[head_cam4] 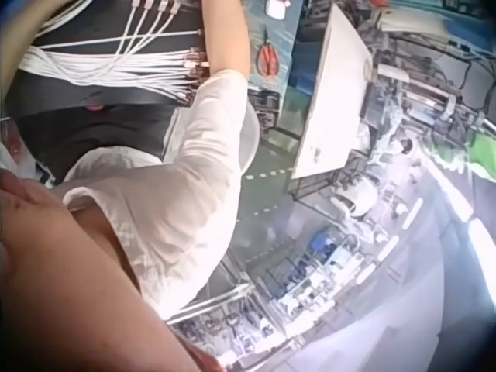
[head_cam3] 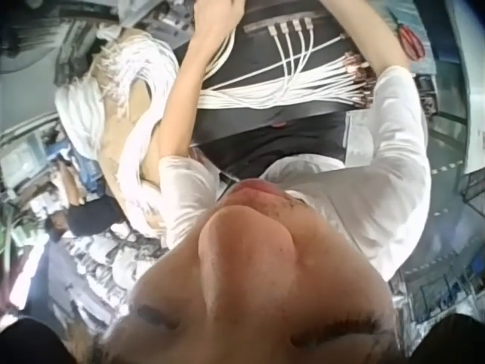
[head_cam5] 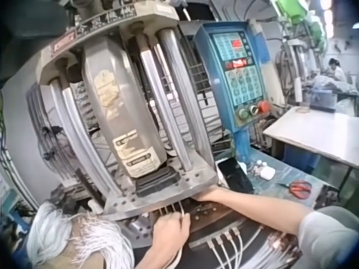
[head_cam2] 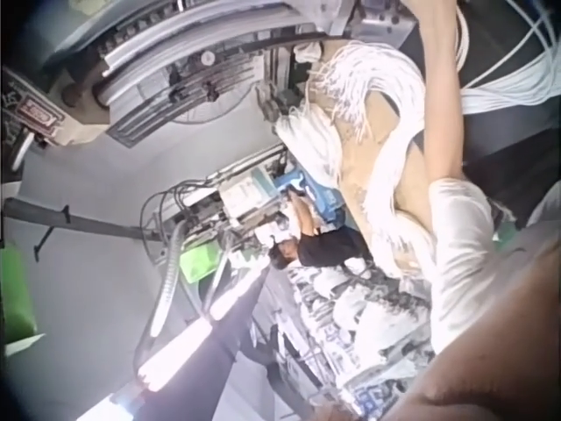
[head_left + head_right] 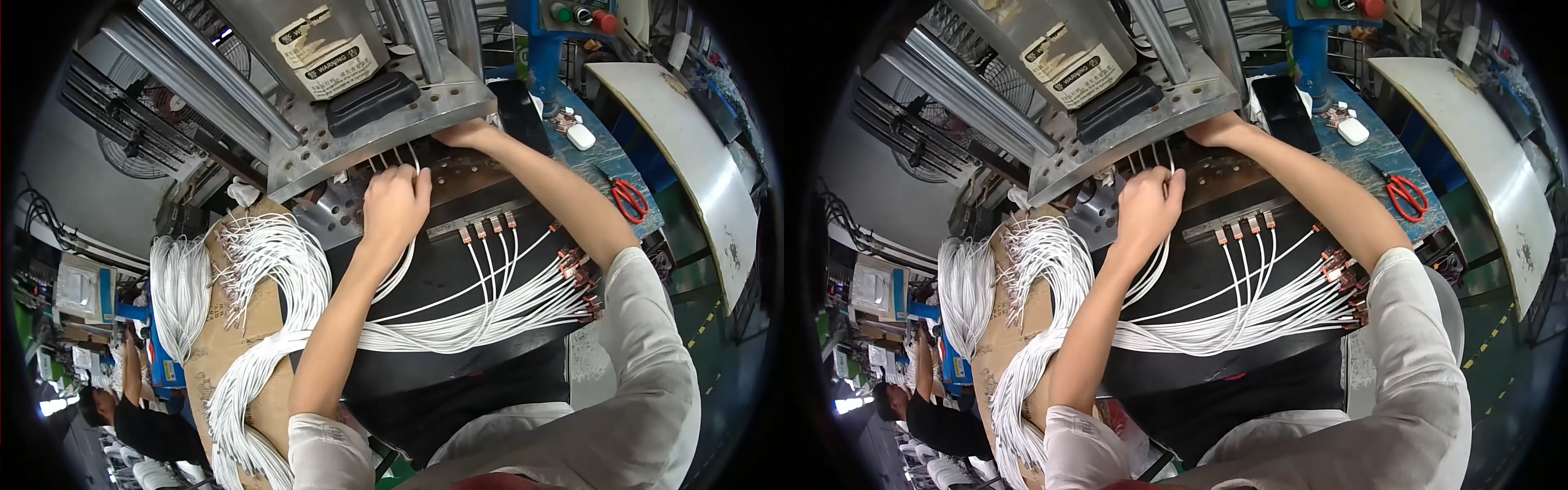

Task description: The person inserts USB cable ends into a metal mold by hand, places the loaded mold into an industrial press machine, and removes the processed cables.

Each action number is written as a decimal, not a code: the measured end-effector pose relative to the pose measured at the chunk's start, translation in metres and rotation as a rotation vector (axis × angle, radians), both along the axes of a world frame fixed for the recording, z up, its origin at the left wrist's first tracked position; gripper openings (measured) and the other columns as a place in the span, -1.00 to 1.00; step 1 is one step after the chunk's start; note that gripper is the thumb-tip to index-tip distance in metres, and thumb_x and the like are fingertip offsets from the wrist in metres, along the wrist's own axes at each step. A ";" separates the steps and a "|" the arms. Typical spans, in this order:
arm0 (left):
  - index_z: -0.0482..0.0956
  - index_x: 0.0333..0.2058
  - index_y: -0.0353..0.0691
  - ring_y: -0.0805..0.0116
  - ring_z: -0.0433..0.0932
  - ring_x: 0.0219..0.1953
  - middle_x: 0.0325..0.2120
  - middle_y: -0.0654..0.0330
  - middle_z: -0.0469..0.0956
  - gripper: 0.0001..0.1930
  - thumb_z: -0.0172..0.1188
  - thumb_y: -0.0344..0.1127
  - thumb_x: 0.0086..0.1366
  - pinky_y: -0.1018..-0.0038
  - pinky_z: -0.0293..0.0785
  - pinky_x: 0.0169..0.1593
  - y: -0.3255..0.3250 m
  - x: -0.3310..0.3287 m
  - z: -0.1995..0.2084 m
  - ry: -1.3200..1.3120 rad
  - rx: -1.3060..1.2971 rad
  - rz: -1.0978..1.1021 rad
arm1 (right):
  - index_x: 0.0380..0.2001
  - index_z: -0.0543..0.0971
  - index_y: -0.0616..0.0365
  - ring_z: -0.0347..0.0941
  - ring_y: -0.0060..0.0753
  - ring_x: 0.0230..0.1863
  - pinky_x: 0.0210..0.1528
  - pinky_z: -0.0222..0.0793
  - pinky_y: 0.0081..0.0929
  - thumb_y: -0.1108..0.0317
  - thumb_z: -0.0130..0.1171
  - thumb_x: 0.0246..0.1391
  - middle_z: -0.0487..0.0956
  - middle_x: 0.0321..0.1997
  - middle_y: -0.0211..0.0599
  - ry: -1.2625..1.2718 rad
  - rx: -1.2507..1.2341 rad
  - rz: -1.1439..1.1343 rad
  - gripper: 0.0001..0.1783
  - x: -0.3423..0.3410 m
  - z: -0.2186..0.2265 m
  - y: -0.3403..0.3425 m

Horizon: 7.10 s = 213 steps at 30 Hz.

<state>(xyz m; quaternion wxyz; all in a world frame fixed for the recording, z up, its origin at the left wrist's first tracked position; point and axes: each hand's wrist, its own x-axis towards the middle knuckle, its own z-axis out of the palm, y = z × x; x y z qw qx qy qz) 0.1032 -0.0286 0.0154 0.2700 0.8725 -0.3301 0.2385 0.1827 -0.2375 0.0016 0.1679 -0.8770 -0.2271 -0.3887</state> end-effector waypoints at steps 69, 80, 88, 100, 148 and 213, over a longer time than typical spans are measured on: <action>0.52 0.10 -0.44 0.09 0.57 0.04 0.04 -0.09 0.55 -0.39 0.39 -0.08 0.23 0.24 0.50 0.06 0.155 -0.241 -0.033 1.500 -0.790 -0.962 | 0.27 0.39 0.30 0.51 -0.22 0.04 0.00 0.50 -0.34 0.19 0.32 0.22 0.49 0.18 -0.02 1.710 0.536 1.416 -0.34 -0.359 -0.036 0.012; 0.33 0.23 -0.32 0.31 0.39 0.20 0.16 0.16 0.41 -0.57 -0.03 -0.19 0.52 0.32 0.29 0.29 0.167 -0.336 -0.170 1.375 -1.460 0.451 | 0.28 0.36 0.19 0.35 -0.23 0.28 0.28 0.27 -0.21 -0.07 -0.04 0.32 0.43 0.29 -0.23 0.970 2.018 0.029 -0.34 -0.473 -0.192 0.025; 0.29 0.26 -0.32 0.28 0.36 0.24 0.19 0.15 0.39 -0.55 -0.03 -0.21 0.51 0.30 0.27 0.31 0.172 -0.327 -0.156 1.362 -1.302 0.466 | 0.33 0.31 0.18 0.23 -0.20 0.40 0.44 0.06 -0.17 -0.12 -0.08 0.33 0.33 0.41 -0.30 1.077 1.999 0.134 -0.30 -0.459 -0.191 0.024; 0.59 -0.09 -0.29 0.27 0.62 -0.21 -0.34 0.13 0.62 -0.72 0.28 -0.21 0.36 0.39 0.55 -0.18 0.143 -0.264 -0.012 1.610 -0.070 -0.569 | 0.24 0.42 0.08 0.42 -0.25 0.15 -0.04 0.41 -0.31 0.33 0.32 0.16 0.46 0.23 -0.17 1.695 0.940 0.785 -0.42 -0.433 -0.078 0.051; 0.56 -0.05 -0.37 0.67 0.35 -0.49 -0.42 0.26 0.57 -0.72 0.14 -0.24 0.47 0.66 0.30 -0.38 -0.031 -0.118 0.037 1.614 -0.275 -0.914 | 0.12 0.55 0.25 0.47 -0.23 0.19 0.24 0.36 -0.28 -0.12 0.07 0.33 0.54 0.17 -0.02 1.167 0.485 0.505 -0.37 -0.214 0.072 -0.130; 0.67 -0.24 -0.34 0.54 0.61 -0.41 -0.40 0.22 0.66 -0.84 0.40 -0.42 0.24 0.60 0.59 -0.27 0.012 -0.106 -0.008 1.492 -0.664 -0.215 | 0.00 0.59 0.16 0.44 -0.80 -0.42 -0.50 0.14 -0.78 0.09 0.11 0.36 0.57 -0.36 -0.57 1.140 0.787 0.286 -0.62 -0.212 0.011 0.008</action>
